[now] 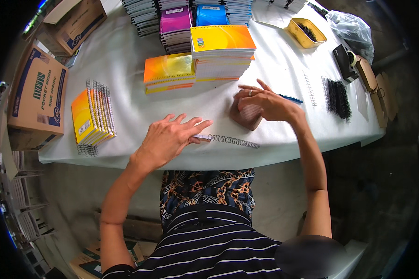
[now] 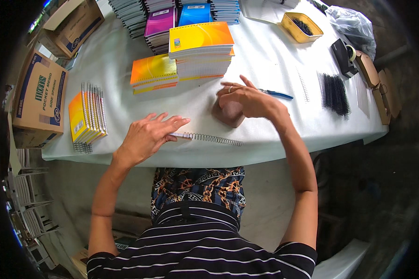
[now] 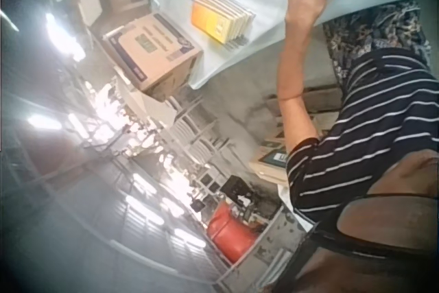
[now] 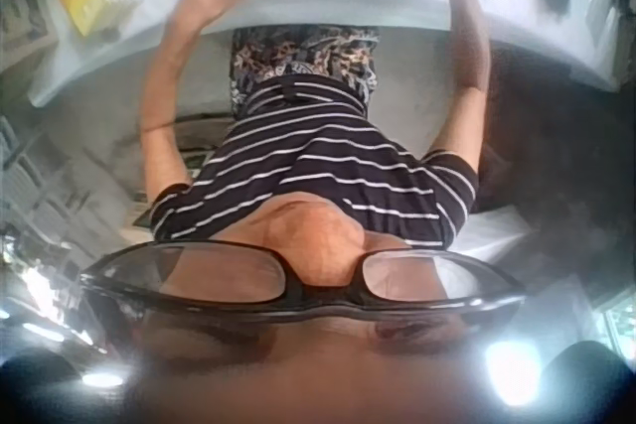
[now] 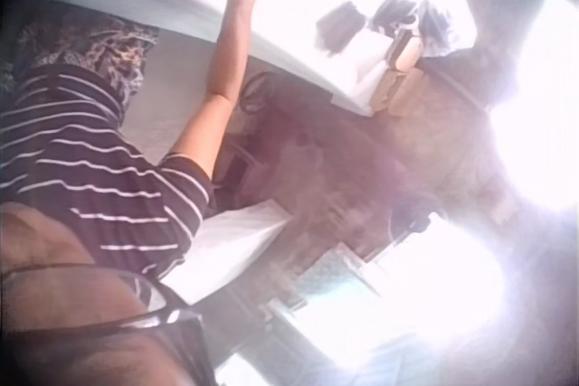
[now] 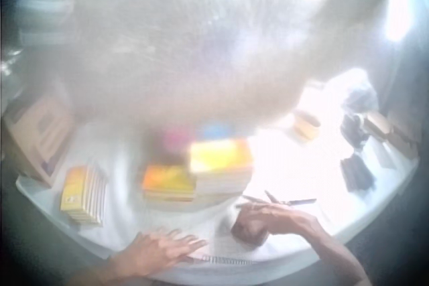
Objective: The person repeatedly picks up a spiral notebook and a metal coil, inserts the coil through the notebook's holes, and uses pliers to close the coil ends. Finished notebooks are stacked on the table.
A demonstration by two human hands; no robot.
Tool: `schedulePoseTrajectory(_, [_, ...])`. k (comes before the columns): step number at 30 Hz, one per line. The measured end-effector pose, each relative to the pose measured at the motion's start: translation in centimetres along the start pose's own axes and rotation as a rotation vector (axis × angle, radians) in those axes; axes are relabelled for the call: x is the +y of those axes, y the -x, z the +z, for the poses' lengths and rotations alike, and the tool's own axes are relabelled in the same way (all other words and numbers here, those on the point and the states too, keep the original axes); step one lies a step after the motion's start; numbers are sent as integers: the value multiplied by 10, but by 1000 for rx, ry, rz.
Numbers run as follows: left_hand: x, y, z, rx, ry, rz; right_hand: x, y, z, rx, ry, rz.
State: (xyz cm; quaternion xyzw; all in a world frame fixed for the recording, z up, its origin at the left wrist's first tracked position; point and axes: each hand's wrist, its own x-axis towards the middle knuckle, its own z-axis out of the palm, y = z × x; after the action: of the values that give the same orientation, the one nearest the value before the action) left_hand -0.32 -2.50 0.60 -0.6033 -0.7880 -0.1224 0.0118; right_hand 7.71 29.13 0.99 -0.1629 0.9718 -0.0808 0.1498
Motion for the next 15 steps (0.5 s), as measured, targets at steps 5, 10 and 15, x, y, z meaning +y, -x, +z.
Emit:
schedulePoseTrajectory(5, [3, 5, -2, 16, 29, -57, -31, 24, 11, 163, -195, 276])
schedulePoseTrajectory(10, [0, 5, 0, 75, 63, -93, -36, 20, 0, 198, -723, 59])
schedulePoseTrajectory(15, [0, 2, -1, 72, 7, -133, -51, -15, 1, 35, -803, -132])
